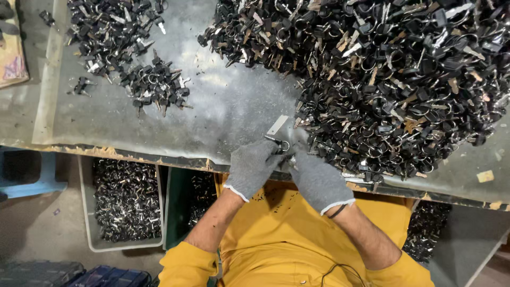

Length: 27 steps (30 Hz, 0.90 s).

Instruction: The person, wearing gray work gloves, picks small black metal components one at a time from a large pile on a metal workbench, looks them over in both hands, and drops them into plastic bins below the bench. The sorted pieces accumulate in a small pile on the bench as the person works through the heap.

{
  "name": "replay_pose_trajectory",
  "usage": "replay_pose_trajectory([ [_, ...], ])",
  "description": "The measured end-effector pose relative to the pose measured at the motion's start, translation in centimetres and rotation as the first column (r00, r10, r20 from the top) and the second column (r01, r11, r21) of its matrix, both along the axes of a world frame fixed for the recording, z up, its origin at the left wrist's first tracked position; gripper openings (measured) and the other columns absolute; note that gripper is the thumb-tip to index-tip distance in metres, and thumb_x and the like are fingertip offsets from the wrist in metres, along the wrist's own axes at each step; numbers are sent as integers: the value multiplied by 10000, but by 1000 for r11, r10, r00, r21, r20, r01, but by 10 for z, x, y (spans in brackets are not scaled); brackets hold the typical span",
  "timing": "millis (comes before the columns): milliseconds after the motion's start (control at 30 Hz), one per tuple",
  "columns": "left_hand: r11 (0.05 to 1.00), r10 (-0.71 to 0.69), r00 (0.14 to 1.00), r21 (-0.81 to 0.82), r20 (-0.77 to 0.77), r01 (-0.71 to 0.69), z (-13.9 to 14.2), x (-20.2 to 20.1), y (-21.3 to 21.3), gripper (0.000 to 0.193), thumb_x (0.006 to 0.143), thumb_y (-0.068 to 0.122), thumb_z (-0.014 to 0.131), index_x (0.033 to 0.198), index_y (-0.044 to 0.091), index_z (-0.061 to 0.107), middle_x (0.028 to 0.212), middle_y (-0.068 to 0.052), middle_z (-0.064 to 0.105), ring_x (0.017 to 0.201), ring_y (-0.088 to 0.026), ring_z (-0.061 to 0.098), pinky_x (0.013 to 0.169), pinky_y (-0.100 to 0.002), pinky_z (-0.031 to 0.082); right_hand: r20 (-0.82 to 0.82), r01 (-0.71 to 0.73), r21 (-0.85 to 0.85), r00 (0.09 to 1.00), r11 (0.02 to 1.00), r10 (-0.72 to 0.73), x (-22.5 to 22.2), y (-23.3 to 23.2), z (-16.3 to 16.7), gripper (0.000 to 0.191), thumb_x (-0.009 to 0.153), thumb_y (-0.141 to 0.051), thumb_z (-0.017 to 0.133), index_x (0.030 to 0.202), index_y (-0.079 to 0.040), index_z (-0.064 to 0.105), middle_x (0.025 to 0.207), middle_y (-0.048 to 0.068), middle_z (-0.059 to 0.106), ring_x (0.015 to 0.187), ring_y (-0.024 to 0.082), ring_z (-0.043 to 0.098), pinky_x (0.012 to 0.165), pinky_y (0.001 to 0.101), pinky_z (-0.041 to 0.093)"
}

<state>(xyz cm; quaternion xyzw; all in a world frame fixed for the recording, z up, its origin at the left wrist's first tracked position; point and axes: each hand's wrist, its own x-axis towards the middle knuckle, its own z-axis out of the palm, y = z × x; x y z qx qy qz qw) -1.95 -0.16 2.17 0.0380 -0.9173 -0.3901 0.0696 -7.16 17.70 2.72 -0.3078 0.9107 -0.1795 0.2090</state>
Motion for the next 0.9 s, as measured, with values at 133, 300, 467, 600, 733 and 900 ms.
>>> replay_pose_trajectory([
  [133, 996, 21, 999, -84, 35, -18, 2, -2, 0, 140, 793, 168, 739, 914, 116, 690, 849, -101, 701, 781, -331, 713, 670, -459, 555, 64, 17, -75, 998, 997, -12, -10, -1, -1, 581, 943, -275, 613, 1395, 51, 447, 987, 270, 707, 773, 416, 735, 654, 499, 604],
  [300, 975, -25, 996, -217, 81, 42, -10, -2, 3, 35, 858, 113, 666, 884, 90, 657, 855, -123, 687, 814, -342, 705, 714, -480, 551, -29, 15, 208, 1000, 978, -9, -1, -20, 1, 251, 1004, -244, 544, 1093, -10, 566, 988, 230, 709, 767, 368, 760, 604, 485, 630],
  [467, 952, -126, 989, -290, -82, 98, -12, 4, 8, 74, 880, 80, 620, 954, 73, 624, 886, -149, 663, 818, -354, 697, 721, -479, 557, -71, 113, 228, 993, 967, -99, 10, -27, 5, 161, 1007, -129, 515, 1134, -41, 561, 873, 189, 737, 756, 368, 754, 612, 480, 613],
  [600, 984, -29, 999, -175, -39, 21, -3, 0, 6, 80, 867, 85, 650, 945, 72, 640, 905, -161, 692, 750, -373, 695, 655, -498, 543, -177, 71, 286, 984, 956, -21, 13, -20, 8, 203, 976, -131, 535, 1135, -7, 557, 900, 194, 720, 711, 353, 760, 522, 446, 626],
  [733, 1000, 28, 1000, 2, 12, -28, 2, -1, 4, 302, 842, 151, 736, 1116, 56, 652, 875, -148, 705, 763, -367, 705, 638, -486, 549, -169, 25, 190, 986, 982, 8, 14, -9, 15, 210, 942, -175, 586, 1113, -54, 580, 865, 178, 710, 665, 350, 740, 489, 467, 597],
  [900, 983, -47, 993, -180, -112, 26, -9, 5, 6, 169, 815, 84, 694, 980, 72, 656, 867, -132, 678, 772, -354, 681, 674, -479, 535, 20, 98, -10, 995, 995, -97, 4, -12, 16, 252, 970, -284, 613, 1037, -43, 586, 751, 188, 712, 656, 384, 723, 541, 489, 584],
])
